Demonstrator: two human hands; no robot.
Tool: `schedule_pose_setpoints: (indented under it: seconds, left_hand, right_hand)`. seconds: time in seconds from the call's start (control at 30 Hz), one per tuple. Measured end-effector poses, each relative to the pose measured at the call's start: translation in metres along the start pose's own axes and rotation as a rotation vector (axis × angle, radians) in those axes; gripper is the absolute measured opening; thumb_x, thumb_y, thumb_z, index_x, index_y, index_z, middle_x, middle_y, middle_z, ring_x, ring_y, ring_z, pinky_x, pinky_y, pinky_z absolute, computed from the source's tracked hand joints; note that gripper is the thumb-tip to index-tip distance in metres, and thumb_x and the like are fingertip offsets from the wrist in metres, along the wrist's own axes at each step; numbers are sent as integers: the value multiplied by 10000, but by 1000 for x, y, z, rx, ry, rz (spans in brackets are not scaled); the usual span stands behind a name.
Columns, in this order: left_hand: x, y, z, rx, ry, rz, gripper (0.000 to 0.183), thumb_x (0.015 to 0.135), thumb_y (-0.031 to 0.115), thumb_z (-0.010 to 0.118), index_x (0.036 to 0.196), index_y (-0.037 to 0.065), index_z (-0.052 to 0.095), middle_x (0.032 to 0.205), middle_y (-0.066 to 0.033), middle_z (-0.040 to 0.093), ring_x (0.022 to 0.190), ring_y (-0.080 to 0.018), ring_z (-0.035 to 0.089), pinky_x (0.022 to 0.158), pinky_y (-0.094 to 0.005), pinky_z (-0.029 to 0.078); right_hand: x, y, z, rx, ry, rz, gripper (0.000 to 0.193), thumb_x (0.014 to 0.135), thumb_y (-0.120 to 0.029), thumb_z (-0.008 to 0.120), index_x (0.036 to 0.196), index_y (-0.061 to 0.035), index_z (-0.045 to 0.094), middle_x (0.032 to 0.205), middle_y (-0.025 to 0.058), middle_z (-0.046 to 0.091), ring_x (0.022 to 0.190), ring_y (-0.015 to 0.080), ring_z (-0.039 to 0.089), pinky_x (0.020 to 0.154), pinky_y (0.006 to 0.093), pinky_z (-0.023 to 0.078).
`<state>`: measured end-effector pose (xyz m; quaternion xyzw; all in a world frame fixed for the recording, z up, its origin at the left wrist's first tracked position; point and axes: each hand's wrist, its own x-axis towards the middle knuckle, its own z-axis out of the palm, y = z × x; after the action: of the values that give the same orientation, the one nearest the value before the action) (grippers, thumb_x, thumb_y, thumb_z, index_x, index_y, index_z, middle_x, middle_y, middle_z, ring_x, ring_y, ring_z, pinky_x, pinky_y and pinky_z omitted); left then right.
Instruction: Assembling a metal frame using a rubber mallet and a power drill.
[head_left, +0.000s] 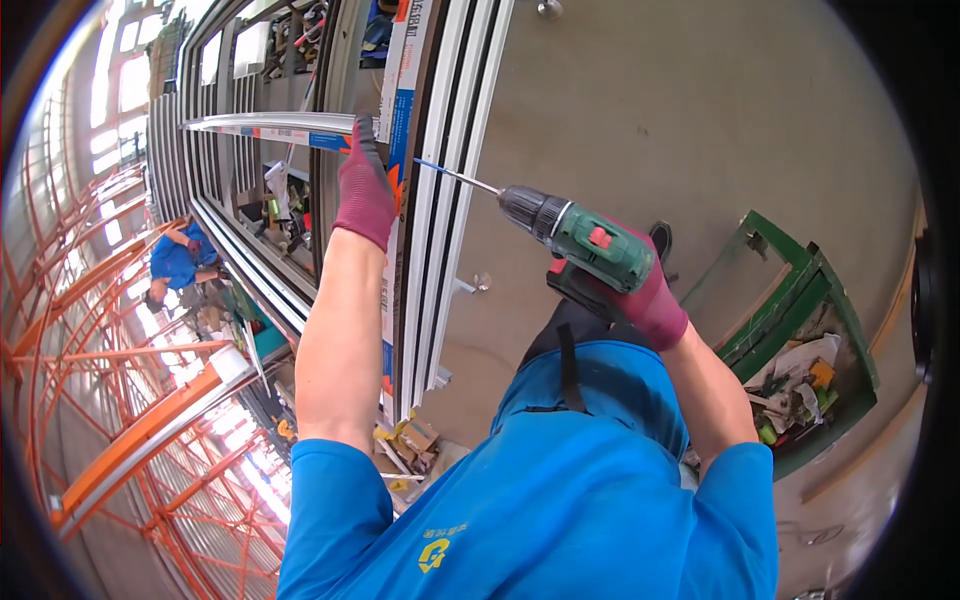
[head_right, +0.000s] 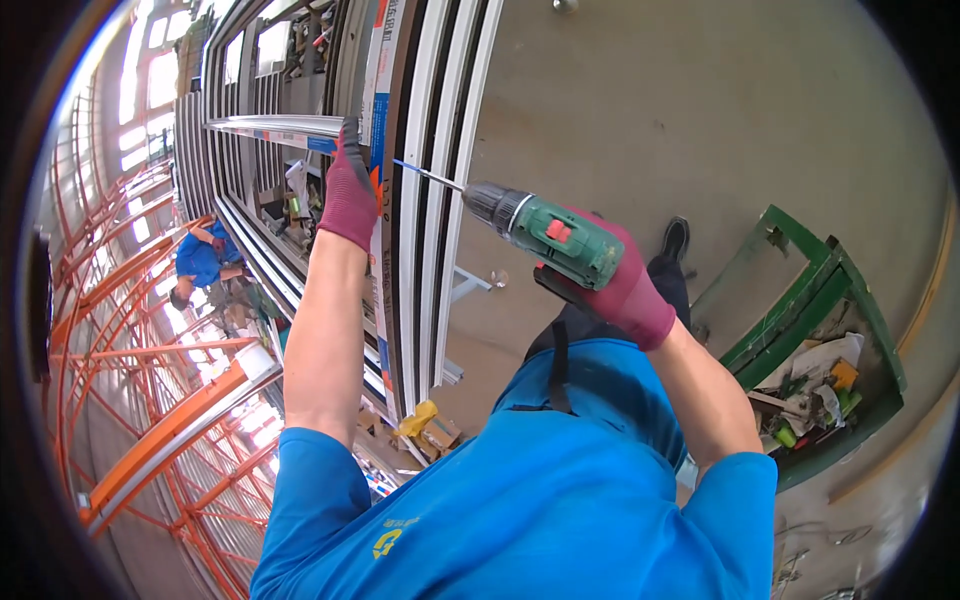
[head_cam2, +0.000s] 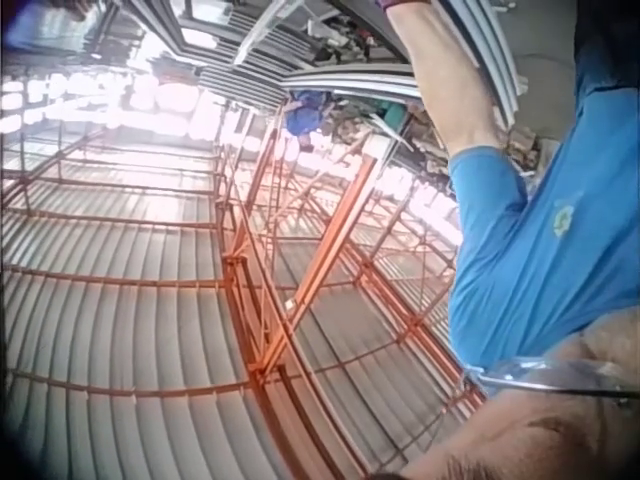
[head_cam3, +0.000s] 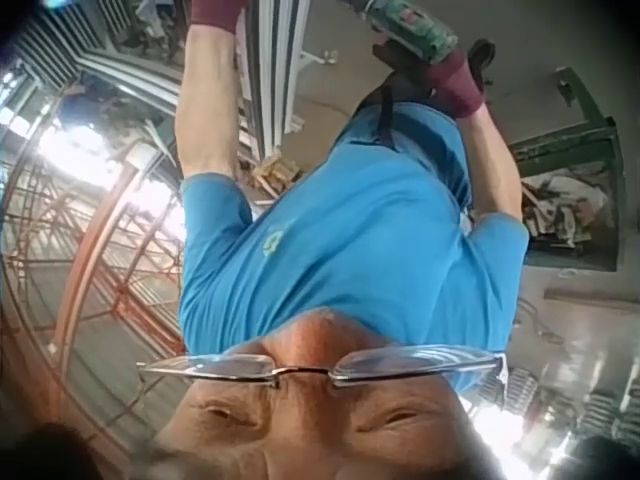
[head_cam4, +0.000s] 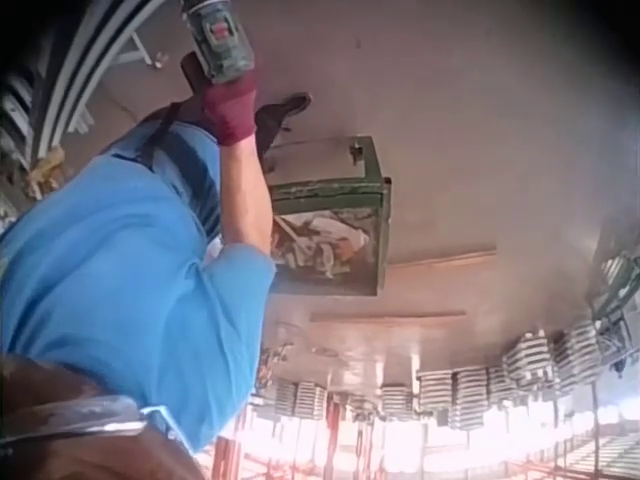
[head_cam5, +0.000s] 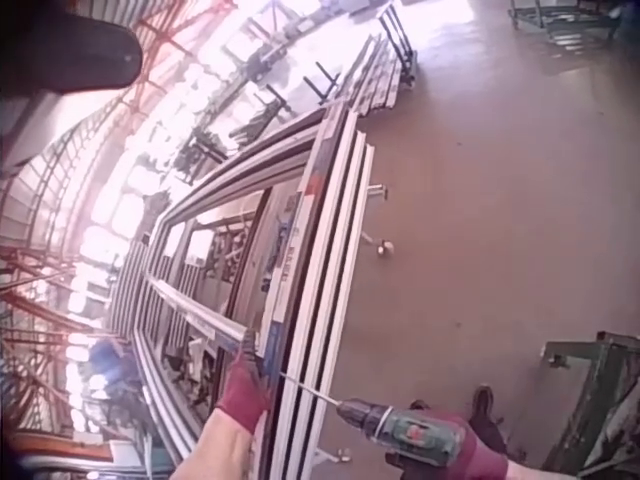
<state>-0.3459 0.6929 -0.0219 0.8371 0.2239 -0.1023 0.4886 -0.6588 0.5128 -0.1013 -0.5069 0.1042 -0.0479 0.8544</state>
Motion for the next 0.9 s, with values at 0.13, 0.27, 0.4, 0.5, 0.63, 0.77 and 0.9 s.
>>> schedule_pose_setpoints:
  seconds: [0.13, 0.27, 0.4, 0.5, 0.63, 0.77, 0.9]
  left_hand:
    - [14, -4, -5, 51, 9, -24, 659, 901, 669, 763, 1109, 45, 723, 931, -55, 691, 732, -186, 638, 702, -348, 589]
    - [12, -5, -2, 48, -9, 3, 669, 899, 685, 754, 1108, 51, 718, 913, -58, 688, 728, -183, 638, 682, -347, 582]
    - [5, -2, 1, 39, 2, 9, 683, 891, 689, 758, 1127, 49, 715, 900, -61, 691, 711, -183, 642, 653, -345, 580]
    - [-5, 6, 2, 125, 63, -31, 685, 887, 683, 764, 1136, 47, 714, 896, -62, 695, 685, -185, 640, 635, -345, 584]
    - [7, -4, -2, 36, 12, -3, 676, 886, 681, 764, 1128, 51, 713, 878, -59, 687, 658, -185, 629, 615, -351, 582]
    - [8, -3, 2, 15, 6, -5, 661, 888, 680, 764, 1114, 61, 714, 865, -51, 678, 675, -179, 628, 631, -355, 582]
    - [10, -5, 1, 13, 6, 29, 632, 903, 674, 754, 1079, 68, 715, 865, -49, 672, 692, -174, 622, 653, -353, 579]
  right_hand:
    - [5, -9, 2, 8, -19, -18, 527, 841, -47, 840, 1334, -28, 652, 1139, 153, 735, 1012, 320, 707, 925, 362, 544]
    - [9, -5, 4, 52, -15, 0, 504, 833, -37, 828, 1309, -30, 663, 1105, 143, 736, 966, 317, 698, 916, 359, 544]
    - [11, -7, 5, 62, -14, -14, 501, 823, -25, 817, 1301, -30, 667, 1084, 140, 735, 938, 302, 694, 907, 351, 545]
    - [11, -7, 4, -19, -8, -88, 505, 818, -15, 805, 1303, -34, 669, 1079, 140, 736, 935, 287, 698, 901, 345, 545]
    - [13, -11, 5, -66, -7, -89, 503, 815, -8, 796, 1302, -36, 672, 1070, 138, 736, 919, 278, 700, 883, 343, 550]
    - [14, -6, 4, -120, 19, -136, 496, 813, 4, 784, 1295, -32, 674, 1052, 130, 739, 902, 240, 705, 857, 338, 557]
    - [17, -3, 2, -36, -5, -96, 472, 818, 8, 773, 1279, -29, 678, 1042, 115, 746, 910, 197, 706, 862, 329, 559]
